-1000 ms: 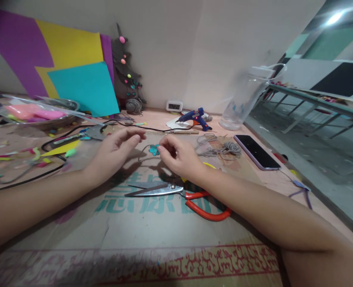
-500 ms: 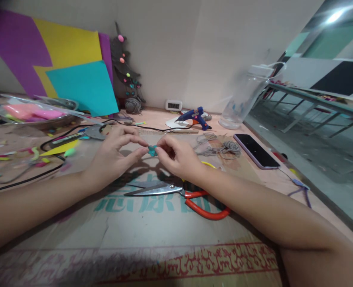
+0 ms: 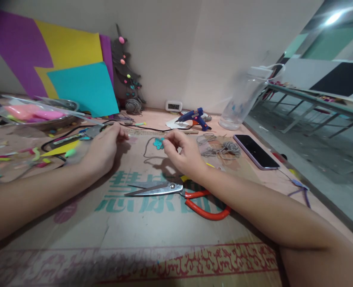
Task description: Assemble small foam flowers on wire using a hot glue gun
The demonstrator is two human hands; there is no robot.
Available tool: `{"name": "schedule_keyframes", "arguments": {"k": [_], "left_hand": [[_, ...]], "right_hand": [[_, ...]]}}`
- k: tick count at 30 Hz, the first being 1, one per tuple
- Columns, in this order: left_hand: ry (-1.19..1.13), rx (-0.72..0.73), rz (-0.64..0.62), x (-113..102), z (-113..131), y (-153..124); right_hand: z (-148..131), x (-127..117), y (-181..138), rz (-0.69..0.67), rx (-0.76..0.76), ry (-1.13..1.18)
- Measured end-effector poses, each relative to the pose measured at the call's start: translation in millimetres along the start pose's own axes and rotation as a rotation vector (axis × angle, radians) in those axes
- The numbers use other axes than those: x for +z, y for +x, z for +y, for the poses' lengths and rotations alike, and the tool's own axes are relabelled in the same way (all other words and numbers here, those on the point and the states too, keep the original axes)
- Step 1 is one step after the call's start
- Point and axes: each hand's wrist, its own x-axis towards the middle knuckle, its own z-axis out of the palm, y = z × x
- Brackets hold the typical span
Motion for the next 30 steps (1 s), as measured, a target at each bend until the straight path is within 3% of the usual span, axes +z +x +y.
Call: {"name": "schedule_keyframes", "arguments": {"k": [5,8,15,19,26,30], "left_hand": [[-0.015,0.259,-0.248,2.3,-1.8,-6.5],[0.039,0.294,-0.349,0.6,7.7,-15.1],[0.053,0.182,-0.448,-2.1,19.8,-26.1],[0.01,0.076,-0.569,-2.0,20.8,-30.8],[0.083,0.095,-0.645,-2.6,22.5,-37.1],[0.115,0.186,-0.649,-2.8,18.5,-35.9]], "right_hand": [[-3.2,0.1,-0.2,-0.067,-0.066,-0.081],[-3.6,0.2,0.3,-0.088,-0.101,-0.125],[-1.7,0.7,0.9,-0.083,-0.174,-0.201],[-2.3,1.3,0.2,-0.086,-0.194,-0.234],[-3.6,1.2,-0.2,-0.084,-0.189,-0.238],[-4.0,1.1,-0.3,-0.1,-0.197,-0.233]]}}
